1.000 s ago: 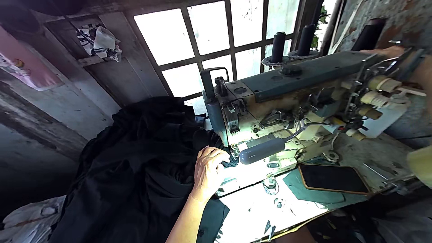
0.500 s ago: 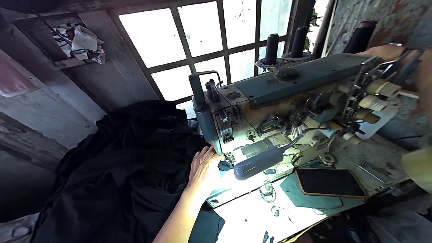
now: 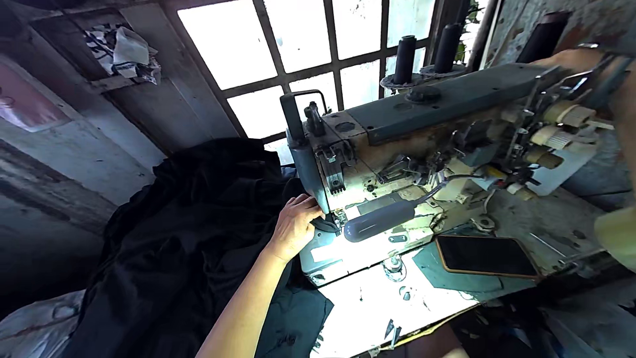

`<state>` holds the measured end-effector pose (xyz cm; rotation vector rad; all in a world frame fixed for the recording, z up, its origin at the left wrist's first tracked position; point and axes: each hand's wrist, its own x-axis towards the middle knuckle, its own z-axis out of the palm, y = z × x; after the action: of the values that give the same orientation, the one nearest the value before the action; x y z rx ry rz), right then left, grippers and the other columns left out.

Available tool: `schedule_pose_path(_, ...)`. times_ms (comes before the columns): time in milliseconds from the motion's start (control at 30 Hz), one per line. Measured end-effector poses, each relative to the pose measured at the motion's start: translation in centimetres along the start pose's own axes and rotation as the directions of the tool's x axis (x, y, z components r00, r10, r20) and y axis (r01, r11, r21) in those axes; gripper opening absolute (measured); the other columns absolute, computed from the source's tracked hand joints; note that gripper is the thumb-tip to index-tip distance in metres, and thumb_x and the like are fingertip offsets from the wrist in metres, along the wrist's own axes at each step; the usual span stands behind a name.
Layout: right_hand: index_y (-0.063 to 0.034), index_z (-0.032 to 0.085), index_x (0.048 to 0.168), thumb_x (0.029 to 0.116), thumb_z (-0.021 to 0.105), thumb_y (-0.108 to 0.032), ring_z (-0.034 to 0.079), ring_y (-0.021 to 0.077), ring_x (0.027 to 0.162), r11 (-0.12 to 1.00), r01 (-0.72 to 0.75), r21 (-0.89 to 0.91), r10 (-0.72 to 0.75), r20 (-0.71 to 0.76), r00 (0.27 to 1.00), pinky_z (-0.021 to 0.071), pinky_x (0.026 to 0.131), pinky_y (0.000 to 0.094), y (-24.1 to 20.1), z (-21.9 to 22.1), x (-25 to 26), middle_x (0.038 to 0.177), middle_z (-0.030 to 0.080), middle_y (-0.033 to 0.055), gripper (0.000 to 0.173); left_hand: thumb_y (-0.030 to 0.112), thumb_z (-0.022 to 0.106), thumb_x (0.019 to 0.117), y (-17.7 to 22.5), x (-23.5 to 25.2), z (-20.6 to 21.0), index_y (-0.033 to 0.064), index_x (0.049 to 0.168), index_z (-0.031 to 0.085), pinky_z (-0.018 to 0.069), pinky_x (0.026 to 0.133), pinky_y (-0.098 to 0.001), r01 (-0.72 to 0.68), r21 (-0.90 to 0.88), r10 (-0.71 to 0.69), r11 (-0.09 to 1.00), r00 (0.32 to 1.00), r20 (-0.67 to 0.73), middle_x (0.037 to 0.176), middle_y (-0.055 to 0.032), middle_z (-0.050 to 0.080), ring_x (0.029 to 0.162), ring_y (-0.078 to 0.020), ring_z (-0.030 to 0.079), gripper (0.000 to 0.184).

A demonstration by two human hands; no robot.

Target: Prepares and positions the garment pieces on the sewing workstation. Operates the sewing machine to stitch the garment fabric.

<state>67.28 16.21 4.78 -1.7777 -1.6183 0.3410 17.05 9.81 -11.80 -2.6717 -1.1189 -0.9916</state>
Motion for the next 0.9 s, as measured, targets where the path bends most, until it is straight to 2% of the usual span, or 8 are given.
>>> schedule_pose_path(67, 0.0064, 0.056, 0.115, 0.1061, 0.041, -0.004, 0.058, -0.0025, 0.091, 1.0, 0.004, -0.021, -0.002, 0.095, 0.995, 0.0443, 0.08, 0.008, -0.6, 0.0, 0.1, 0.102, 0.06, 0.0109, 0.02, 0.0, 0.052, 0.0832, 0.2, -1.3, -0.1, 0.0106, 0.087, 0.077, 0.0472, 0.096, -0.0471, 0.027, -0.116, -0.028, 0.993, 1.0, -0.008, 0.109, -0.0058, 0.076, 0.112, -0.024, 0.067, 0.027)
schedule_pose_path(167, 0.008, 0.059, 0.12, 0.1077, 0.042, -0.006, 0.058, -0.0008, 0.1, 0.987, 0.057, -0.148, -0.045, 0.083, 0.995, 0.0429, 0.088, 0.0102, -0.9, -0.2, -0.2, 0.111, 0.062, 0.0143, 0.026, -0.003, 0.051, 0.0872, 0.6, -3.0, 0.0, 0.005, 0.08, 0.075, 0.0404, 0.109, -0.0405, 0.009, -0.331, -0.031, 0.944, 0.998, -0.062, 0.111, -0.006, 0.076, 0.121, -0.0192, 0.063, 0.026)
schedule_pose_path(333, 0.015, 0.057, 0.125, 0.1079, 0.042, -0.006, 0.058, 0.0115, 0.115, 0.987, 0.077, -0.144, -0.079, -0.007, 0.997, 0.0406, 0.099, 0.0175, -1.4, -0.1, -0.5, 0.125, 0.061, 0.0251, 0.031, -0.005, 0.047, 0.087, 1.3, -3.9, 0.5, 0.0046, 0.082, 0.074, 0.0395, 0.11, -0.0381, 0.039, -0.315, -0.076, 0.948, 0.992, -0.104, 0.106, -0.0038, 0.076, 0.118, -0.0177, 0.064, 0.029)
schedule_pose_path(567, 0.0155, 0.053, 0.132, 0.1095, 0.038, -0.006, 0.054, 0.0205, 0.129, 0.979, -0.005, -0.203, 0.017, 0.057, 0.998, 0.0369, 0.109, 0.0256, -1.9, -0.4, -0.4, 0.137, 0.056, 0.028, 0.034, -0.003, 0.051, 0.0897, 1.0, -3.7, 0.7, 0.0059, 0.087, 0.077, 0.0367, 0.113, -0.04, 0.045, -0.381, -0.087, 0.923, 0.992, -0.094, 0.112, -0.0034, 0.076, 0.126, -0.0179, 0.06, 0.027)
schedule_pose_path(633, 0.0117, 0.049, 0.135, 0.1101, 0.036, -0.007, 0.05, 0.0162, 0.128, 0.977, -0.03, -0.211, 0.058, 0.128, 0.99, 0.0357, 0.107, 0.0222, -2.3, -0.5, -0.7, 0.136, 0.053, 0.0239, 0.034, -0.002, 0.052, 0.0899, 0.9, -3.7, 0.5, 0.0048, 0.083, 0.076, 0.0357, 0.115, -0.042, 0.054, -0.416, -0.091, 0.908, 0.993, -0.07, 0.112, -0.0048, 0.076, 0.128, -0.0197, 0.059, 0.025)
schedule_pose_path(733, 0.0085, 0.054, 0.136, 0.1089, 0.044, -0.008, 0.055, 0.0132, 0.126, 0.972, 0.005, -0.236, 0.036, 0.168, 0.985, 0.0387, 0.107, 0.0215, -2.0, -0.7, -0.5, 0.136, 0.059, 0.0218, 0.033, 0.001, 0.052, 0.0895, 2.1, -2.6, -0.5, 0.0054, 0.08, 0.072, 0.0402, 0.108, -0.0485, 0.186, -0.284, -0.179, 0.941, 0.983, 0.05, 0.117, -0.0048, 0.074, 0.124, -0.0217, 0.061, 0.023)
schedule_pose_path(833, 0.0008, 0.053, 0.129, 0.1112, 0.033, -0.015, 0.055, -0.0038, 0.096, 0.986, -0.106, 0.125, 0.09, 0.129, 0.988, 0.0433, 0.083, 0.0105, -2.0, -0.5, -0.8, 0.109, 0.058, 0.0056, 0.031, -0.008, 0.055, 0.0856, 3.7, -0.2, -1.1, 0.001, 0.089, 0.073, 0.0475, 0.095, -0.0563, 0.26, -0.014, -0.255, 0.966, 0.957, 0.14, 0.118, -0.0155, 0.071, 0.114, -0.0359, 0.065, 0.021)
schedule_pose_path(900, 0.0011, 0.052, 0.133, 0.1116, 0.031, -0.014, 0.056, -0.0059, 0.103, 0.981, -0.051, 0.185, 0.024, 0.144, 0.989, 0.0441, 0.087, 0.009, -0.7, -0.7, 0.0, 0.116, 0.06, 0.0054, 0.034, -0.008, 0.058, 0.088, 3.9, 1.7, -0.9, 0.0015, 0.101, 0.076, 0.0497, 0.092, -0.0564, 0.327, 0.157, -0.35, 0.932, 0.924, 0.156, 0.115, -0.0178, 0.072, 0.11, -0.0395, 0.066, 0.025)
